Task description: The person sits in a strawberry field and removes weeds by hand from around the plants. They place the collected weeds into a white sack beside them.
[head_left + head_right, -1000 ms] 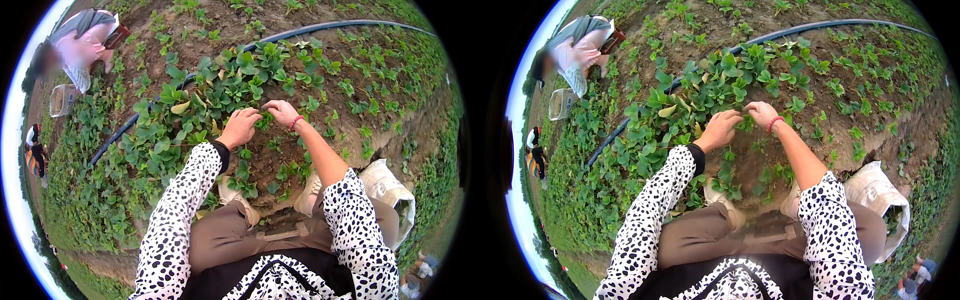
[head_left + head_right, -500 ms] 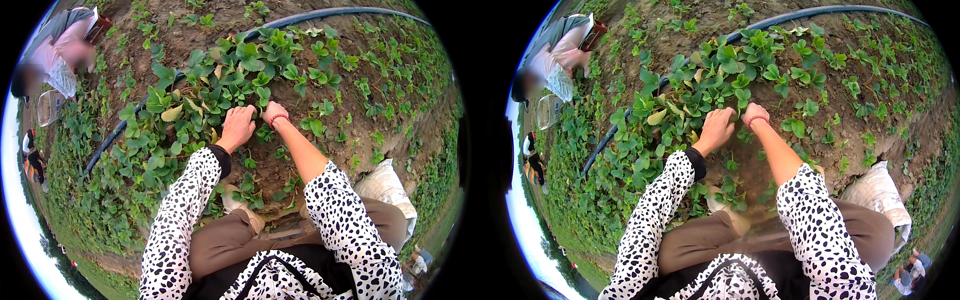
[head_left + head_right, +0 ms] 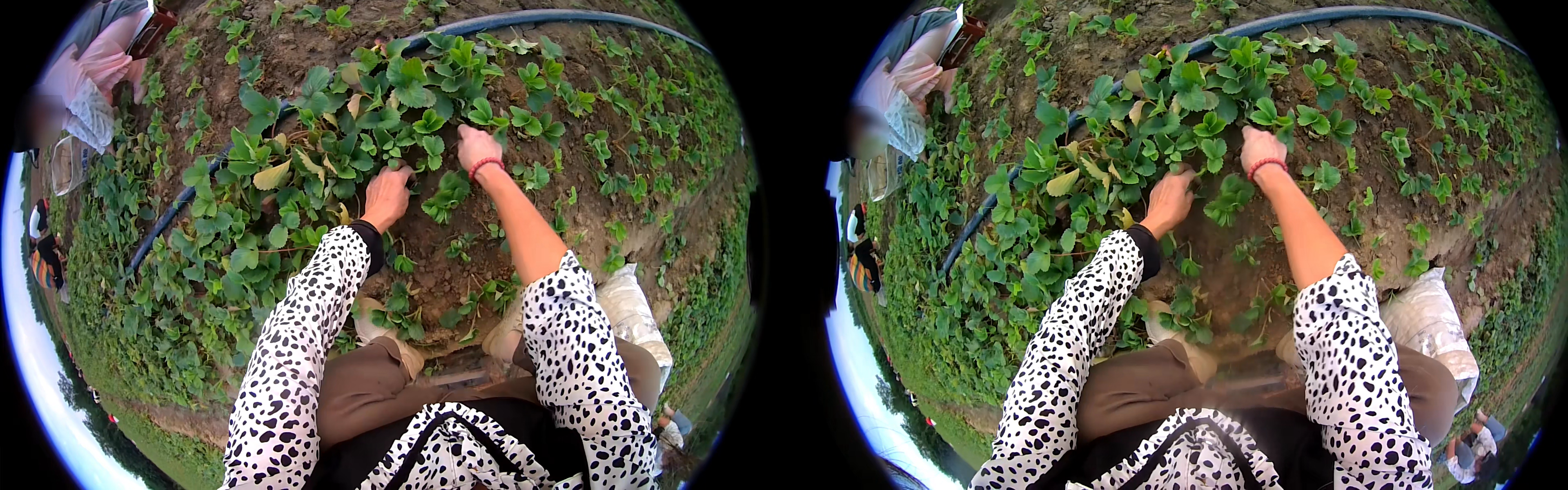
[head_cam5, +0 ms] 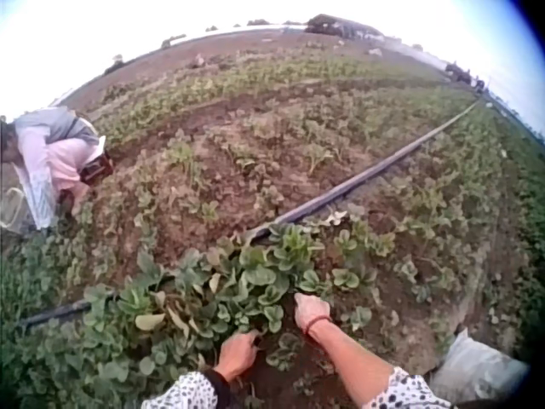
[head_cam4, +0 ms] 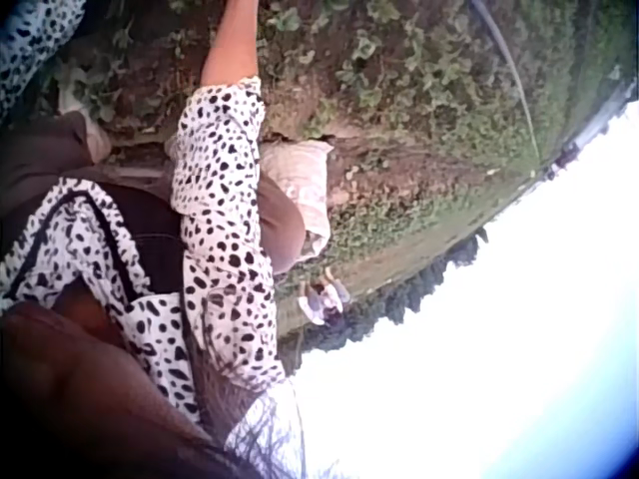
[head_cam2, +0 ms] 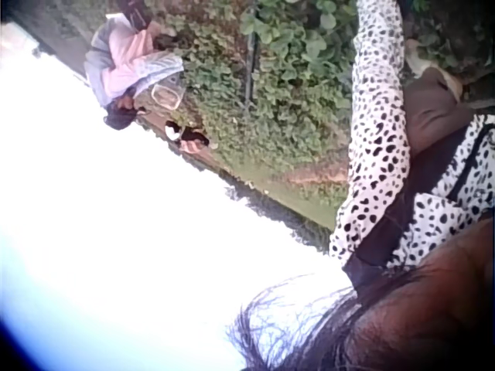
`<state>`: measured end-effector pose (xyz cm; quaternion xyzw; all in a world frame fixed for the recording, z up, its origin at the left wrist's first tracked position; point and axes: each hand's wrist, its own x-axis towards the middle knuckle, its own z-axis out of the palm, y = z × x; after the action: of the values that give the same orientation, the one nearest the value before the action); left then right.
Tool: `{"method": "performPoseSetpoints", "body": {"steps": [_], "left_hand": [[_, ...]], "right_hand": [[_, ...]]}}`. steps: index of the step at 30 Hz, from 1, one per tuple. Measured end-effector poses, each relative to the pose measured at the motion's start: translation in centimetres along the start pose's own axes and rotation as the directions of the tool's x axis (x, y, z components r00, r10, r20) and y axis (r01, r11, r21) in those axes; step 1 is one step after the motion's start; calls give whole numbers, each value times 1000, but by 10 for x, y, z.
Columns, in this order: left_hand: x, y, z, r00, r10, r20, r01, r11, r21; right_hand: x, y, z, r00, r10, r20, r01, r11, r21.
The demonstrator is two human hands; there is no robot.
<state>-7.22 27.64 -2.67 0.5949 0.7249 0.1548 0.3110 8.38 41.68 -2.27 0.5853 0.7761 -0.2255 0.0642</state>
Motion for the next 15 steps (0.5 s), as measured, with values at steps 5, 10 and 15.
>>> {"method": "performPoseSetpoints", "body": {"steps": [5, 10, 15], "left_hand": [[12, 19, -4, 1000, -21, 11, 23, 982, -187], [5, 18, 10, 980, 198, 25, -199, 974, 111], [-26, 22, 15, 929, 364, 59, -365, 885, 288]], "right_hand": [[5, 38, -16, 974, -209, 83, 194, 967, 167], [-11, 30, 11, 962, -219, 165, 126, 888, 443], [-20, 29, 32, 969, -201, 143, 116, 883, 455]]}}
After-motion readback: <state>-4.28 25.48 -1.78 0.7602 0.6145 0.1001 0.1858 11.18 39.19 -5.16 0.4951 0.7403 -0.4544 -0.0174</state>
